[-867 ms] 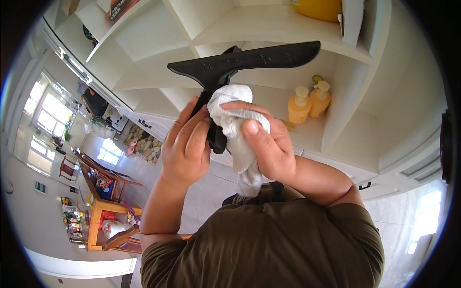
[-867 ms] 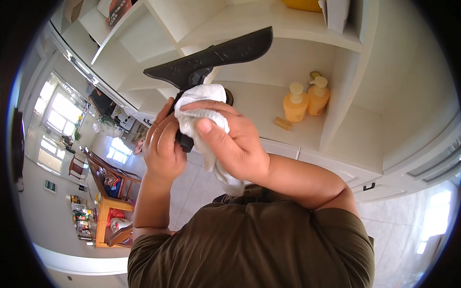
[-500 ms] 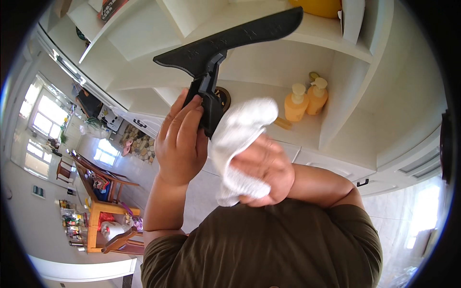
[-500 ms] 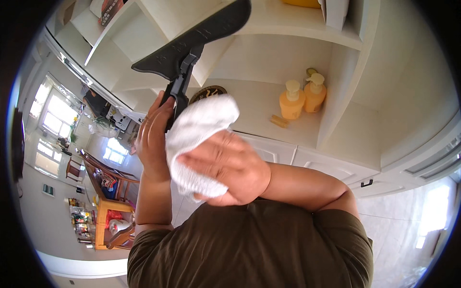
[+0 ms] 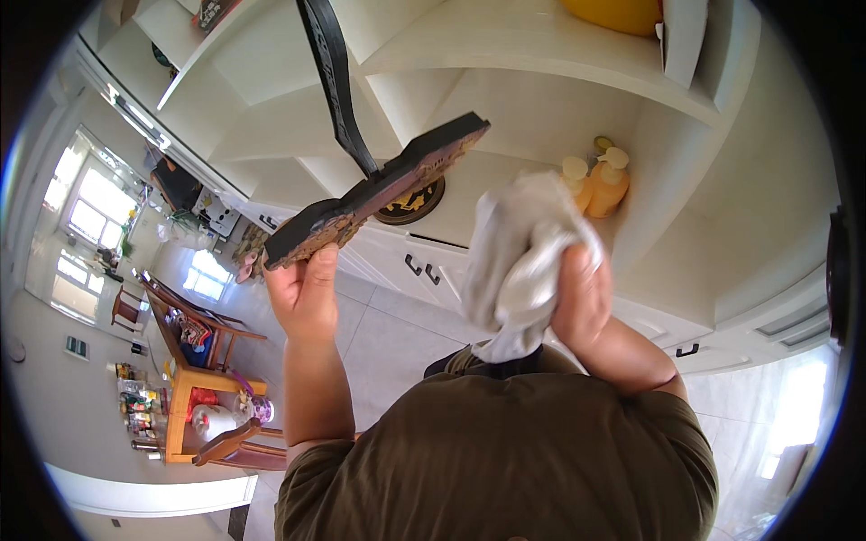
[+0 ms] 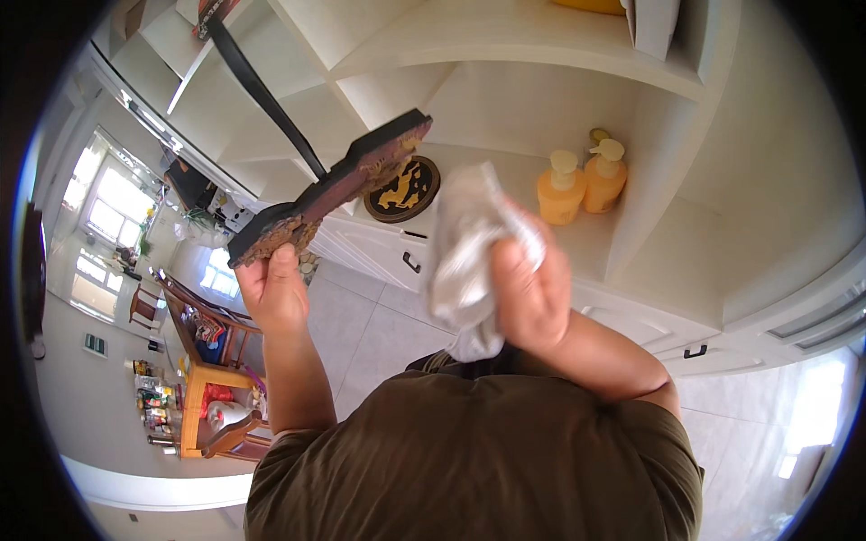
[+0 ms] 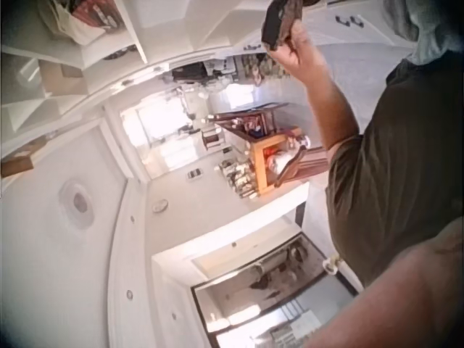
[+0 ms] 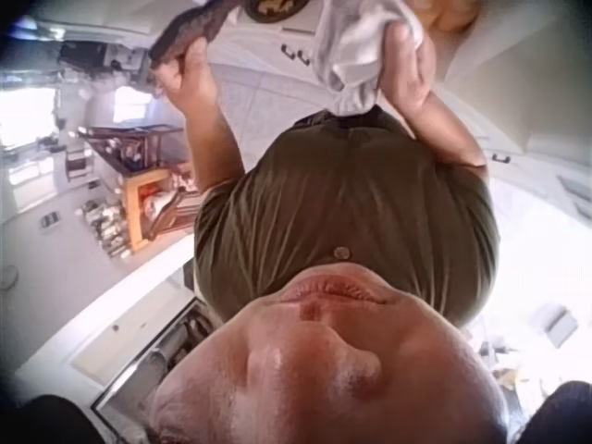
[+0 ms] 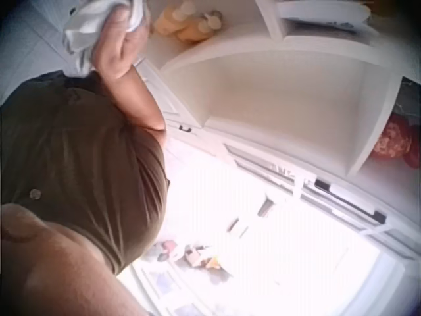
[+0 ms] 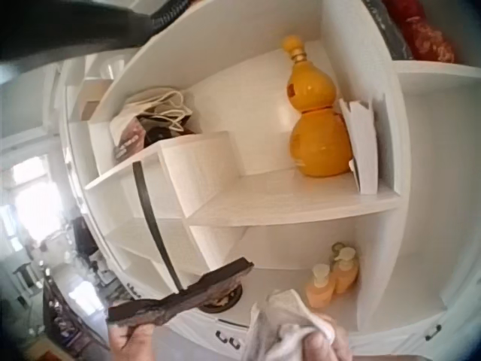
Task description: The person cleans items from a cabinet by hand and with a cloth, including wiping a decorative plate and a stand.
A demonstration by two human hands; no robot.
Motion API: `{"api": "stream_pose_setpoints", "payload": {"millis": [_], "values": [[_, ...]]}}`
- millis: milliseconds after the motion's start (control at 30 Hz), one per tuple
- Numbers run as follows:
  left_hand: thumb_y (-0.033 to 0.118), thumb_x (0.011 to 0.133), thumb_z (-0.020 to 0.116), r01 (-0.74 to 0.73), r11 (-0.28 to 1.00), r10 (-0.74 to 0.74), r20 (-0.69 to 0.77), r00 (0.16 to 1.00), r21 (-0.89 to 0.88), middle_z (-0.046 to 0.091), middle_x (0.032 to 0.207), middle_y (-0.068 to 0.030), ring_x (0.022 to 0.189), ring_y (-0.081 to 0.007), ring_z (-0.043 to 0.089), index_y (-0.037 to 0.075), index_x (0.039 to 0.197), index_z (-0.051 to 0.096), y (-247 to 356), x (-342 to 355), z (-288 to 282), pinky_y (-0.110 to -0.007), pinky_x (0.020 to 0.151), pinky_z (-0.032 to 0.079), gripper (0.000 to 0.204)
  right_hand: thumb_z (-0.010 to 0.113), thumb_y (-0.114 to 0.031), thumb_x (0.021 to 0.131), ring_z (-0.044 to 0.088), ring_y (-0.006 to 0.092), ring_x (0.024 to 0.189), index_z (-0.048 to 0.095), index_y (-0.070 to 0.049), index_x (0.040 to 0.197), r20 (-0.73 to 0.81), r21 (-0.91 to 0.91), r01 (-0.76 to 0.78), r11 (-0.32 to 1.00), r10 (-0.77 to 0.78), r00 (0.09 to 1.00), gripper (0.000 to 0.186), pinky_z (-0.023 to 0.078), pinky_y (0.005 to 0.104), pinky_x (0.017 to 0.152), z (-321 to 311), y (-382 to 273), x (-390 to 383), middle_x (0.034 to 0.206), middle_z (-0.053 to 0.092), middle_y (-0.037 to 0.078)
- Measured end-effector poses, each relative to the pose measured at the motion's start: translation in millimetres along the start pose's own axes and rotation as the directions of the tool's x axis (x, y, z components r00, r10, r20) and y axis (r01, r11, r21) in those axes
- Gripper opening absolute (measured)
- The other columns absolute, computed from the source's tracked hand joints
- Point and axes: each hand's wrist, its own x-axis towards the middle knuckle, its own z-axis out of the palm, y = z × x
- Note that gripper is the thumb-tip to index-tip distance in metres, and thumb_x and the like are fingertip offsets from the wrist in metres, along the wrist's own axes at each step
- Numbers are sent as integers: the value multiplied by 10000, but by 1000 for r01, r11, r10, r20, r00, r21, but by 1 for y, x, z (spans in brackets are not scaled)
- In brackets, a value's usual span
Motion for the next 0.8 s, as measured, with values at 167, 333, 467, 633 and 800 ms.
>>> {"api": "stream_pose_setpoints", "payload": {"millis": [167, 333, 467, 633, 800], "values": [[14, 912, 578, 174, 973, -179, 15, 984, 150, 604, 1144, -88, 1000, -138, 557, -34, 1202, 547, 1, -13, -18, -285, 913, 438, 296, 358, -361, 1047, 594, 148, 966, 494, 45, 1310, -301, 23, 40, 999, -32, 953, 502, 478, 283, 840, -8, -29, 45, 1129, 623, 106], [-24, 887, 553, 248, 966, -250, 21, 968, 68, 604, 1116, -110, 1024, -194, 575, -53, 1220, 515, 10, -23, -5, -371, 973, 444, 337, 472, -250, 1008, 566, 214, 1116, 389, 98, 1388, -42, -122, 385, 915, -392, 919, 522, 443, 327, 963, -10, -22, 73, 1252, 583, 158], [98, 905, 623, 262, 945, -271, -19, 962, -195, 591, 1143, -123, 997, -204, 576, -80, 1240, 487, 19, -22, 19, -354, 916, 458, 403, 638, -294, 916, 555, 414, 1192, 438, 96, 1369, 315, -452, 613, 647, -528, 789, 631, 465, 409, 975, -21, -6, 74, 1337, 518, 282], [148, 892, 659, 330, 940, -315, 152, 937, -84, 560, 1208, -129, 1086, -224, 552, -113, 1302, 445, 35, -24, 30, -366, 962, 443, 532, 695, -270, 698, 649, 162, 1035, 625, -52, 1267, 739, -536, 823, 188, -366, 566, 613, 535, 362, 795, -15, -14, 78, 1317, 597, 50], [172, 876, 679, 370, 928, -340, 333, 879, -31, 480, 1333, -130, 1186, -238, 508, -131, 1348, 406, 34, -25, 22, -382, 1033, 398, 624, 610, -242, 708, 523, 234, 1245, 595, -121, 1306, 863, -469, 873, -132, -278, 422, 610, 359, 485, 1090, -25, -13, 77, 1317, 568, 39]]}}
